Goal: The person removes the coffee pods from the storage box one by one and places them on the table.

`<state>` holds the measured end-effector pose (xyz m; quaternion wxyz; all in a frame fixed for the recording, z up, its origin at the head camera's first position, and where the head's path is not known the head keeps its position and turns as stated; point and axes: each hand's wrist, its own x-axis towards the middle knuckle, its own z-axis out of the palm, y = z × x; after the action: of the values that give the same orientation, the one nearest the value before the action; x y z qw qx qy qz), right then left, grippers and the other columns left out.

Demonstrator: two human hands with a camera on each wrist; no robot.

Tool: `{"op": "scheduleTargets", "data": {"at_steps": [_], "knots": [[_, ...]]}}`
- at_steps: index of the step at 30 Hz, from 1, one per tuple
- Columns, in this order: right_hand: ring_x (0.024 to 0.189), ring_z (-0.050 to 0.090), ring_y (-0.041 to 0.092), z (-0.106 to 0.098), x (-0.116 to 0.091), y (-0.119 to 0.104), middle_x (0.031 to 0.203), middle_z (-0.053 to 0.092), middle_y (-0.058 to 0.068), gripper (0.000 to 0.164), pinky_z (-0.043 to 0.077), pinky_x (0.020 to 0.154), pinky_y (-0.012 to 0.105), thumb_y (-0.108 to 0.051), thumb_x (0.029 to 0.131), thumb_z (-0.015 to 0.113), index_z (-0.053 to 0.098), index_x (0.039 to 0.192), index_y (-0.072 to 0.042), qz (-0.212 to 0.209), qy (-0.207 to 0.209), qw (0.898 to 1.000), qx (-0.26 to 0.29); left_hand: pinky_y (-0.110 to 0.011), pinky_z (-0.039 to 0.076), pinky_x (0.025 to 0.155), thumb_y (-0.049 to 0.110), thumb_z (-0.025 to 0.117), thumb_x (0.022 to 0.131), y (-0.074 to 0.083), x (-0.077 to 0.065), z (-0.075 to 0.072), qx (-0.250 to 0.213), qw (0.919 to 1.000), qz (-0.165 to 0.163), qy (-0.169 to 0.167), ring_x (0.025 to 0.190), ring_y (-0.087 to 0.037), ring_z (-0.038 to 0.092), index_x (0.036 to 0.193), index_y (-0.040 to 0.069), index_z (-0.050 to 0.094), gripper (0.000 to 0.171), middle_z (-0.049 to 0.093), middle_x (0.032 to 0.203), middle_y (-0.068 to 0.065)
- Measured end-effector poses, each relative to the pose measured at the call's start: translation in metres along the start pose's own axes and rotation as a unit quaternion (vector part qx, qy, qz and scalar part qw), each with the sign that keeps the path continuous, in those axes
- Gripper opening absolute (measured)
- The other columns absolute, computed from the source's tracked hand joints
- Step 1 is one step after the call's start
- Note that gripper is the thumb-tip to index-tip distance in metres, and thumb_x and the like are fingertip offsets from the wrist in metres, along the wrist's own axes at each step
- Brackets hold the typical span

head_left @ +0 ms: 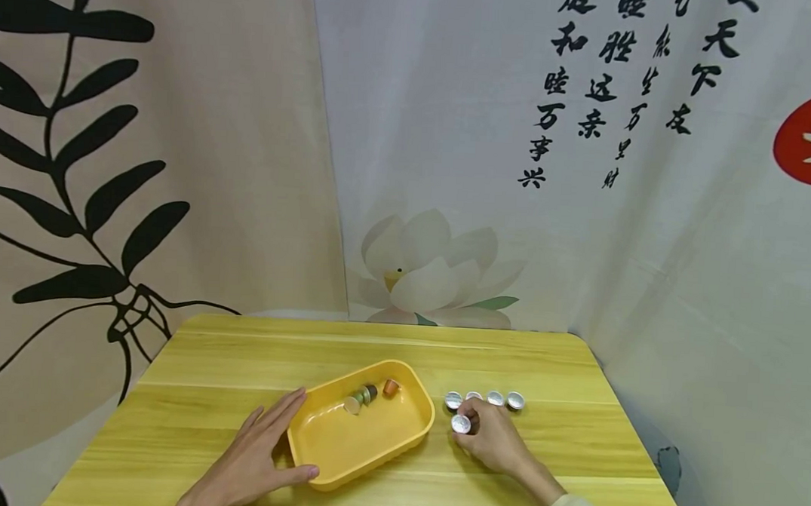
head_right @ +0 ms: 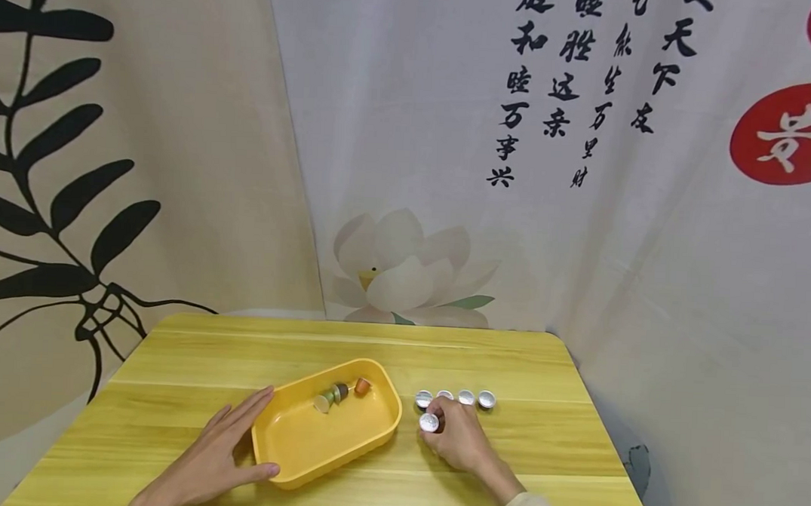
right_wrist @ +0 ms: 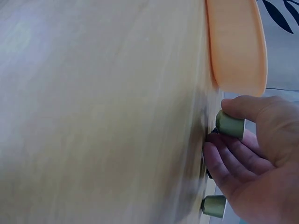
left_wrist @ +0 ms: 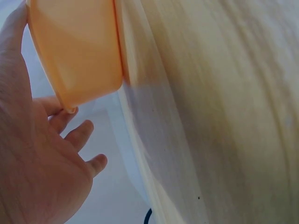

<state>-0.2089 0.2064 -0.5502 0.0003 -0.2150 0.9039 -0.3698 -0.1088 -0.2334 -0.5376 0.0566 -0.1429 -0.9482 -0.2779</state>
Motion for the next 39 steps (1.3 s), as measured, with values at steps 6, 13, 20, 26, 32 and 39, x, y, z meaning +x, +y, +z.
{"op": "scheduleTargets", "data": {"at_steps": [6,13,20,26,32,39], "knots": [[0.082,0.067,-0.002,0.003,0.001,0.000,0.094,0.077,-0.003,0.027,0.058,0.073,0.017,-0.008,0.088,0.096,0.074,0.103,-0.011,-0.004,0.006,1.000,-0.015,-0.087,0.027,0.126,0.071,0.088,0.088,0.000,0.000,0.001,0.001,1.0000,-0.001,-0.001,0.164,-0.050,0.046,0.178,0.011,0.035,0.120,0.035,0.186,-0.013],[0.080,0.066,-0.002,0.006,0.001,0.000,0.093,0.078,-0.003,0.027,0.057,0.072,0.017,-0.007,0.086,0.097,0.077,0.103,-0.009,-0.009,0.026,0.999,-0.024,-0.087,0.027,0.127,0.071,0.088,0.088,0.000,0.001,0.000,-0.004,1.0000,-0.002,-0.003,0.164,-0.050,0.045,0.178,0.011,0.035,0.120,0.035,0.186,-0.013],[0.082,0.071,0.002,0.009,0.001,0.000,0.094,0.080,-0.001,0.027,0.059,0.072,0.018,-0.007,0.084,0.099,0.078,0.102,-0.008,-0.024,0.043,0.999,-0.018,-0.087,0.027,0.127,0.073,0.087,0.088,-0.001,0.001,0.000,0.001,1.0000,-0.005,-0.004,0.163,-0.050,0.048,0.178,0.011,0.035,0.121,0.034,0.186,-0.013],[0.084,0.070,0.001,0.010,0.000,0.002,0.096,0.080,-0.001,0.028,0.060,0.074,0.018,-0.007,0.084,0.099,0.079,0.103,-0.008,-0.021,0.040,0.999,-0.023,-0.087,0.027,0.127,0.074,0.087,0.088,-0.001,0.001,0.000,0.004,1.0000,-0.006,-0.004,0.164,-0.049,0.047,0.178,0.012,0.035,0.121,0.034,0.186,-0.012],[0.084,0.069,0.001,0.012,0.000,0.003,0.096,0.080,-0.001,0.028,0.059,0.073,0.018,-0.006,0.084,0.099,0.079,0.103,-0.008,-0.032,0.045,0.998,-0.033,-0.087,0.027,0.127,0.073,0.086,0.088,-0.002,0.000,0.000,0.004,1.0000,-0.005,-0.005,0.163,-0.049,0.047,0.178,0.012,0.035,0.121,0.034,0.186,-0.013],[0.082,0.068,0.002,0.013,0.000,0.001,0.094,0.079,-0.003,0.027,0.056,0.072,0.018,-0.005,0.083,0.099,0.079,0.102,-0.009,-0.029,0.048,0.998,-0.028,-0.087,0.027,0.127,0.074,0.086,0.089,-0.003,0.000,-0.001,0.001,0.9999,-0.006,-0.008,0.164,-0.050,0.047,0.178,0.011,0.034,0.121,0.033,0.187,-0.013]]}}
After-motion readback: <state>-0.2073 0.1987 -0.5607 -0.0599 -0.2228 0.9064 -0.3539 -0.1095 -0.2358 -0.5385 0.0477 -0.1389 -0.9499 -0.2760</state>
